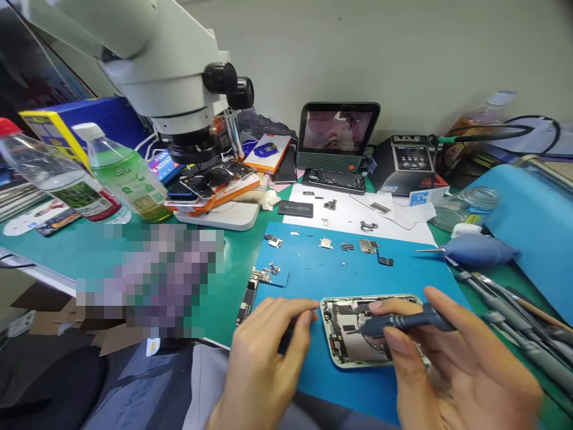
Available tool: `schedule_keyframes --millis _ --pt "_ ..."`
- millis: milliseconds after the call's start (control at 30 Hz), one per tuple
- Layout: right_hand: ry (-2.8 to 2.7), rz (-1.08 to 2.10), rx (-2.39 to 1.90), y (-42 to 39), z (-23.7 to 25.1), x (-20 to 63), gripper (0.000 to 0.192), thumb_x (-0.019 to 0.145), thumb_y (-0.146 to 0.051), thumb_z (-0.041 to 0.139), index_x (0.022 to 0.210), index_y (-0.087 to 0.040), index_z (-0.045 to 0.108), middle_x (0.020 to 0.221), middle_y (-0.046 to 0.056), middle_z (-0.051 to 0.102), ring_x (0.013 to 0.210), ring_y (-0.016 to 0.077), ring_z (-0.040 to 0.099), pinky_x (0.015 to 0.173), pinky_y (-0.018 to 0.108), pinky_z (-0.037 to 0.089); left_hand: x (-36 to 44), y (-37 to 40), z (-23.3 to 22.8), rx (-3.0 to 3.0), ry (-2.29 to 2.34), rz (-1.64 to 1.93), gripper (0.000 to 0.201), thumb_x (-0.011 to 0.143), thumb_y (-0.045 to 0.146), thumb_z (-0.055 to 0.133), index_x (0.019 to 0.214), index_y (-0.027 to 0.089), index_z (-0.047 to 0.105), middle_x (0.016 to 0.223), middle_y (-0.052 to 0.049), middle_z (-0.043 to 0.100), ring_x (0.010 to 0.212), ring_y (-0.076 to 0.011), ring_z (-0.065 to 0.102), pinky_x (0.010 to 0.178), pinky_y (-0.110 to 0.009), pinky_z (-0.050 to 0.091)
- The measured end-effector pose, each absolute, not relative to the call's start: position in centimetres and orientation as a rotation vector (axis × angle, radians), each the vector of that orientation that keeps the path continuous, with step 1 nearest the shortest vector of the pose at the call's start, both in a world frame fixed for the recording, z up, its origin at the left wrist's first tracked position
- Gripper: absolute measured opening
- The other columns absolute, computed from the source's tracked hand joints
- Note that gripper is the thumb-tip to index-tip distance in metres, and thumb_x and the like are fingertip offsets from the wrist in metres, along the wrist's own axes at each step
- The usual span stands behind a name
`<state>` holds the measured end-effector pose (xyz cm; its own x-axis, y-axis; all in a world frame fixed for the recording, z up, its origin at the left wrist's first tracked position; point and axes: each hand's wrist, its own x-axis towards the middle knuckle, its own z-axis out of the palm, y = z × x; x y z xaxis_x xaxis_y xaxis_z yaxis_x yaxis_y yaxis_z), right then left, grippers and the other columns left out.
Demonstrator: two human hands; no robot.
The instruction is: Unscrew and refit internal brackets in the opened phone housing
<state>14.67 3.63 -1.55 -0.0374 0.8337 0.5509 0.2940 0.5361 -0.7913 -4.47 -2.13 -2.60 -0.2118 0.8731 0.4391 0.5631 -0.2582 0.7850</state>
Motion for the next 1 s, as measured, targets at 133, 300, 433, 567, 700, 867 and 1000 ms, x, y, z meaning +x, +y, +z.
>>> schedule_keyframes --millis 133,300,433,567,700,867,1000 --pt "-1.745 0.376 -0.907 3.38 -1.88 15.30 0.062 0.097 -0.012 0.081 0.153 -0.032 0.066 0.116 0.005 0.087 0.095 0.0208 0.087 0.087 0.029 0.074 -4.87 -2.54 -2.34 1.705 1.719 1.402 0.023 0.113 0.016 0.058 0.104 0.029 0.074 0.096 0.007 0.083 0.087 -0.0112 0.079 0.078 -0.020 0.056" --pt "-1.839 0.442 -0.851 3.53 -1.40 14.99 0.066 0.100 -0.008 0.076 0.159 -0.034 0.061 0.122 0.007 0.085 0.102 0.0233 0.087 0.075 0.029 0.075 -4.79 -2.68 -2.43 1.690 1.746 1.342 0.026 0.112 0.016 0.055 0.093 0.026 0.069 0.086 0.005 0.077 0.079 -0.0124 0.075 0.074 -0.023 0.055" --pt "-1.905 0.466 -0.791 3.72 -1.26 14.77 0.068 0.100 -0.006 0.074 0.159 -0.035 0.059 0.122 0.006 0.084 0.101 0.0208 0.086 0.074 0.026 0.074 -4.75 -2.69 -2.41 1.713 1.742 1.342 0.026 0.110 0.014 0.054 0.091 0.025 0.067 0.084 0.005 0.075 0.077 -0.0122 0.072 0.073 -0.023 0.053" --pt "-1.968 0.443 -0.770 3.92 -1.34 14.60 0.067 0.101 -0.005 0.071 0.161 -0.033 0.057 0.122 0.007 0.083 0.102 0.0184 0.085 0.080 0.024 0.073 -4.72 -2.66 -2.34 1.736 1.732 1.344 0.024 0.109 0.012 0.054 0.093 0.025 0.066 0.086 0.006 0.075 0.079 -0.0116 0.072 0.075 -0.023 0.053" --pt "-1.992 0.446 -0.756 4.02 -1.33 14.60 0.072 0.101 -0.004 0.072 0.163 -0.036 0.055 0.124 0.005 0.083 0.107 0.0159 0.084 0.086 0.022 0.071 -4.71 -2.68 -2.34 1.739 1.731 1.349 0.023 0.109 0.012 0.055 0.094 0.025 0.065 0.086 0.006 0.075 0.079 -0.0118 0.071 0.075 -0.024 0.052" --pt "-2.014 0.448 -0.778 3.76 -1.16 14.79 0.076 0.102 -0.005 0.072 0.167 -0.039 0.053 0.129 0.002 0.083 0.109 0.0161 0.083 0.090 0.024 0.071 -4.78 -2.69 -2.45 1.746 1.729 1.348 0.022 0.109 0.011 0.056 0.095 0.025 0.065 0.087 0.006 0.075 0.080 -0.0119 0.069 0.076 -0.025 0.051" --pt "-2.092 0.287 -0.752 3.70 -1.03 14.84 0.081 0.100 -0.007 0.072 0.173 -0.034 0.046 0.142 0.005 0.079 0.117 0.0248 0.082 0.100 0.039 0.070 -4.64 -2.54 -2.42 1.756 1.721 1.340 0.021 0.109 0.011 0.055 0.096 0.025 0.064 0.087 0.006 0.074 0.080 -0.0123 0.068 0.076 -0.025 0.050"
